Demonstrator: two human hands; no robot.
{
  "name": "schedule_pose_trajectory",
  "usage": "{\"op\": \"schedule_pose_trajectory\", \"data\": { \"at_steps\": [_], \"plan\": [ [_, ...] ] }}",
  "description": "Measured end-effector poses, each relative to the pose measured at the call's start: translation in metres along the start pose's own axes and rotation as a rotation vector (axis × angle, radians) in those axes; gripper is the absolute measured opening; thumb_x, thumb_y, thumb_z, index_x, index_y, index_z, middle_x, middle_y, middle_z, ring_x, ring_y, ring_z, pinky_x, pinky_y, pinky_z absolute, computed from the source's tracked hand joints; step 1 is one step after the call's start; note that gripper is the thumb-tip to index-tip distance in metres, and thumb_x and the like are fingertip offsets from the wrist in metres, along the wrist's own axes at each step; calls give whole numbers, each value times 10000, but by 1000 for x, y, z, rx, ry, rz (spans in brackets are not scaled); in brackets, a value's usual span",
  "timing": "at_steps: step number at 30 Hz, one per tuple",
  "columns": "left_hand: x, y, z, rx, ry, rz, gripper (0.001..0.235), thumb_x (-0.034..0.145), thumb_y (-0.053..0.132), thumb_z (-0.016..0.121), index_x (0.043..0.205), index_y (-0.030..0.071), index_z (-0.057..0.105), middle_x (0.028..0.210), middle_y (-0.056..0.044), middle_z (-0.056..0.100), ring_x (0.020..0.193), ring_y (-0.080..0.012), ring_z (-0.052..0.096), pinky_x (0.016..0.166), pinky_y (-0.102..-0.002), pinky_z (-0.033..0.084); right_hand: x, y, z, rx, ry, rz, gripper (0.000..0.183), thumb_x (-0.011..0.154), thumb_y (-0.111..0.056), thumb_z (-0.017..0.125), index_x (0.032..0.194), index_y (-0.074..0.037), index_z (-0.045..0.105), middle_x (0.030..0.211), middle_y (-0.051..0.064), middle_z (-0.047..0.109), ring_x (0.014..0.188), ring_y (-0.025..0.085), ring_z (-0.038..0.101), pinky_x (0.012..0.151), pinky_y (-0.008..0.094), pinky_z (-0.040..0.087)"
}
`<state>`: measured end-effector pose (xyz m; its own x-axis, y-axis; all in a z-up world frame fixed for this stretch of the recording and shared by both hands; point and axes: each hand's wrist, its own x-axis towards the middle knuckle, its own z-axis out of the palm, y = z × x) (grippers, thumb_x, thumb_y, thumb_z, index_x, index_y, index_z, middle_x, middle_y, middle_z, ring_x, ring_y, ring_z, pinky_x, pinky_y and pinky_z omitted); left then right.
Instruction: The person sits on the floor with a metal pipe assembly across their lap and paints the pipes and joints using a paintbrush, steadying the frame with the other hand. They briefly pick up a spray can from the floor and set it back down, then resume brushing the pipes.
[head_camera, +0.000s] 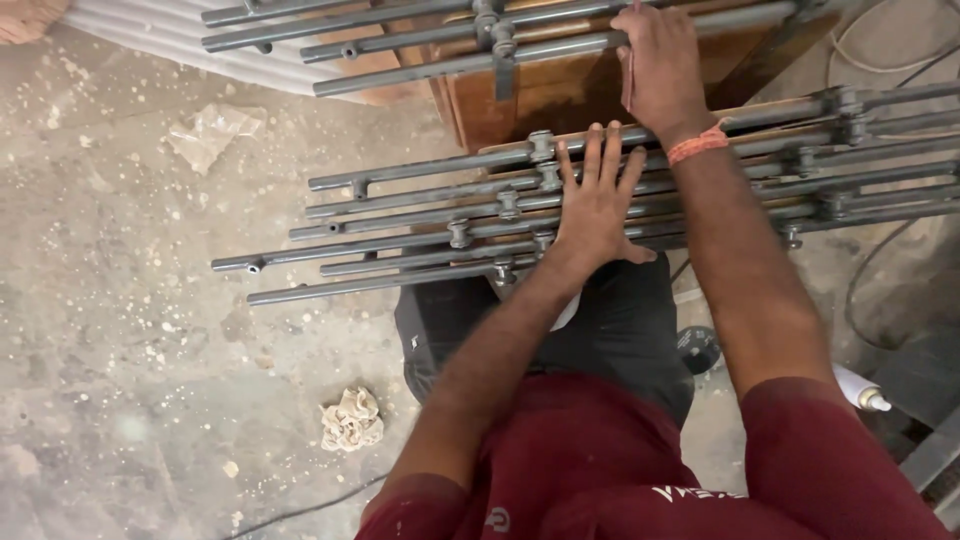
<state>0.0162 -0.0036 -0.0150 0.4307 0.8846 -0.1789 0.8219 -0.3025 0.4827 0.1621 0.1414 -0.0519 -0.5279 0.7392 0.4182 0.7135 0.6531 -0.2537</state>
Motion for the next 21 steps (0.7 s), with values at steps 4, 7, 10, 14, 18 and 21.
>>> {"op": "schedule_pose_trajectory", "data": {
  "at_steps": [4,7,10,14,18,21],
  "plan": [
    [1,-1,0,17,-39,-5,1479,366,747,917,1566,95,349,1665,-265,103,1564,-462,31,1196,-790,-6,-2,2,6,8,11,3,355,1052,56,666,1342,-48,488,1373,203,591,1247,418,562,1084,522,408],
    [3,-1,2,43,-62,-5,1501,370,770,909,1575,84,335,1669,-277,84,1562,-468,16,1194,-782,-11,-7,-3,1,19,26,21,333,1067,27,672,1339,-42,492,1288,211,584,1223,420,580,1072,524,431],
    [2,0,3,45,-45,-8,1495,362,774,902,1571,93,347,1677,-264,85,1567,-467,16,1193,-785,-9,-10,-15,-13,80,13,34,301,1068,49,613,1329,-39,492,1359,234,605,1195,430,582,1017,518,447],
    [0,3,0,59,-48,-19,1474,382,770,902,1572,97,350,1681,-260,85,1572,-460,16,1201,-782,0,-22,-19,-14,93,3,76,314,1079,38,588,1366,-48,498,1227,223,594,1100,433,571,957,533,448],
    [2,3,-1,87,-59,-24,1489,370,766,905,1575,95,343,1675,-258,80,1563,-465,3,1199,-787,-9,-30,-26,-16,131,64,72,291,1090,20,591,1356,-39,489,1196,228,591,1074,437,580,917,537,457],
    [0,6,-4,97,-71,-22,1490,377,768,901,1575,94,326,1678,-254,66,1565,-459,-11,1189,-788,-19,-34,-35,-25,164,89,116,268,1086,26,578,1335,-30,499,1177,232,595,1073,446,584,931,537,465]
  ]
}}
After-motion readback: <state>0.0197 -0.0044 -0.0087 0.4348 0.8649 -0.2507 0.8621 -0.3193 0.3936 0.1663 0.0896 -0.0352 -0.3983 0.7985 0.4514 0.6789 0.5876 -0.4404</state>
